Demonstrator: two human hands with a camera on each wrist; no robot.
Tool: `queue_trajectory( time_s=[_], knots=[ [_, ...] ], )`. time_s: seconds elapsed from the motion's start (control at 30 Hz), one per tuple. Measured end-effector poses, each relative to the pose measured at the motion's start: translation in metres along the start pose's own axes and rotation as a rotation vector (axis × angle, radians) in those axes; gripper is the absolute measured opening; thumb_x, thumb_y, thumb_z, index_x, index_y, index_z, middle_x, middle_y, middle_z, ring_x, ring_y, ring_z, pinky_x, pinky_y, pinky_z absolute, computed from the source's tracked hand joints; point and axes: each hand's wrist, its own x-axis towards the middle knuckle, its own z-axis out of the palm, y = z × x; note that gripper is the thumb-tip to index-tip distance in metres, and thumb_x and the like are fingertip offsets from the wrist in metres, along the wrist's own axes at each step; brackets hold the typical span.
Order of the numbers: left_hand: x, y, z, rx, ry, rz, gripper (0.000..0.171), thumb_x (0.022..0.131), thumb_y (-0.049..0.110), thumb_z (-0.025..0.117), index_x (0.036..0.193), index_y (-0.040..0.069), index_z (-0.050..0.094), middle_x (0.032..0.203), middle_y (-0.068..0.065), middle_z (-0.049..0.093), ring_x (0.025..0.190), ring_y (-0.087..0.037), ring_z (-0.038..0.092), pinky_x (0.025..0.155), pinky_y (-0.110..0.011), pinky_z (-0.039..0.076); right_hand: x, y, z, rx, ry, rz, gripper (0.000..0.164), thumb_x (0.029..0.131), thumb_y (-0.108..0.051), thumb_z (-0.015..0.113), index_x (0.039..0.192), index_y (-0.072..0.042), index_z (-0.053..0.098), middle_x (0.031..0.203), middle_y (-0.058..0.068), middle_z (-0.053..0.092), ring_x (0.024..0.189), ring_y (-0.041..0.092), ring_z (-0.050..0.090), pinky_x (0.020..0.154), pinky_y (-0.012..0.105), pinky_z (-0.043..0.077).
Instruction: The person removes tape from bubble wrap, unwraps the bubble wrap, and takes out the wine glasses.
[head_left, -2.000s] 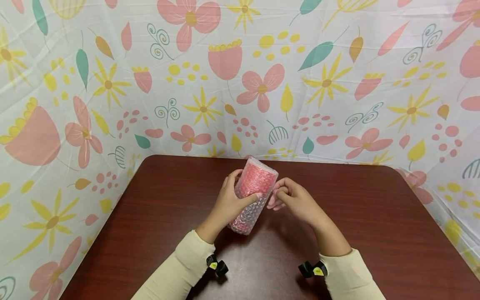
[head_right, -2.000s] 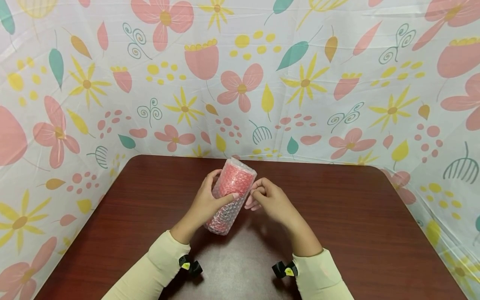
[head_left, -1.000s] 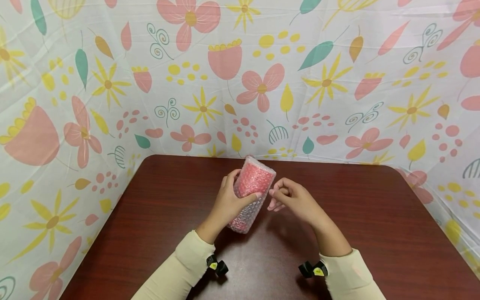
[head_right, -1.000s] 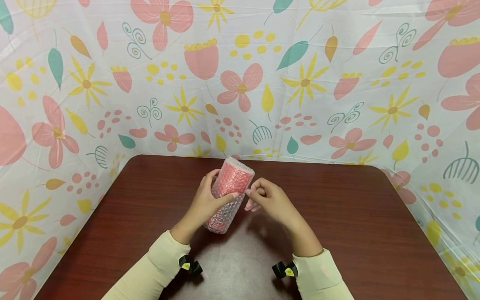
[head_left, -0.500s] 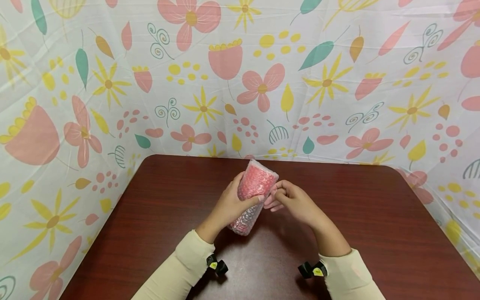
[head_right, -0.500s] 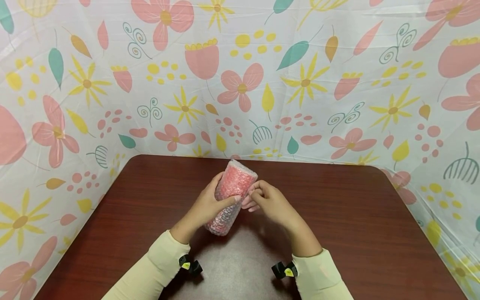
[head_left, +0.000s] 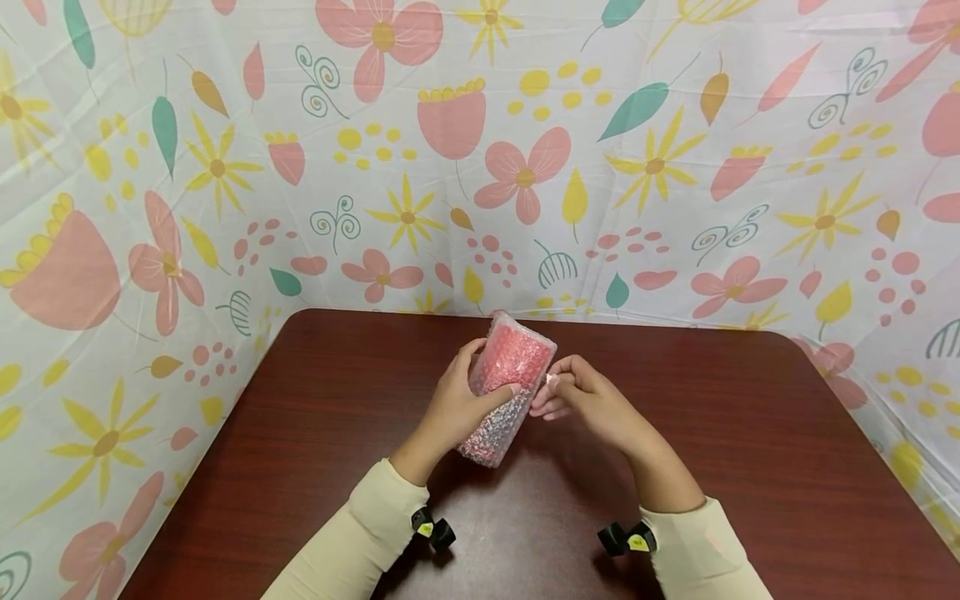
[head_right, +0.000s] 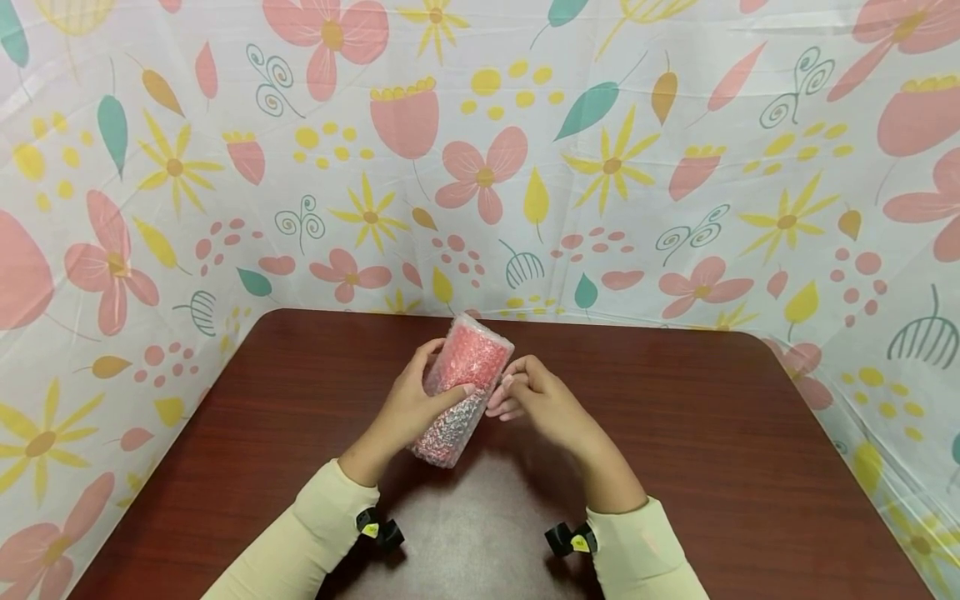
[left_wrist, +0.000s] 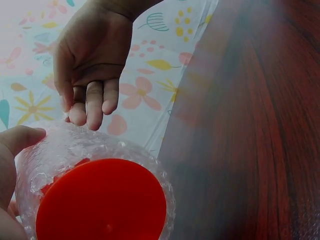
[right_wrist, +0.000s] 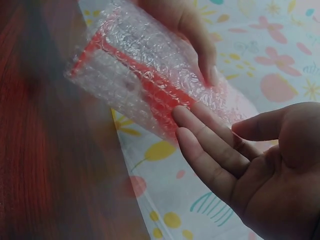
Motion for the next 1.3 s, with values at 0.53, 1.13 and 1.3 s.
queue_trajectory(
  time_s=[0.53,1.13,1.3],
  knots=[
    [-0.0025,0.0028,0.0020,0.054,0.044,-0.004,0.088,0.079,0.048,0.083,0.151,0.023,0.040,0.143,-0.010,0.051,0.121,-0.028,0.057,0.100,-0.050,0.049,0.0002,-0.0026,-0.0045,-0.031,0.077,0.024,0.021,0.104,-0.010,0.047,0.109,0.010,0.053,0.074,0.015,0.066,0.071,0.024,0.074,0.072,0.043,0.061],
    [-0.0047,0.0024,0.0029,0.074,0.008,0.008,0.090,0.081,0.046,0.082,0.154,0.021,0.035,0.146,-0.014,0.046,0.125,-0.031,0.054,0.102,-0.053,0.048,0.0018,0.0001,0.0018,-0.076,-0.005,0.014,0.026,0.108,-0.012,0.043,0.117,0.012,0.049,0.098,0.028,0.072,0.084,0.022,0.074,0.082,0.046,0.061],
    [-0.0041,0.0019,0.0023,0.071,-0.022,0.003,0.093,0.080,0.048,0.083,0.155,0.023,0.032,0.146,-0.011,0.047,0.126,-0.030,0.054,0.103,-0.053,0.047,0.0004,0.0013,0.0023,-0.069,-0.017,-0.008,0.025,0.109,-0.009,0.036,0.119,0.011,0.047,0.102,0.030,0.070,0.085,0.021,0.073,0.082,0.045,0.061]
  ],
)
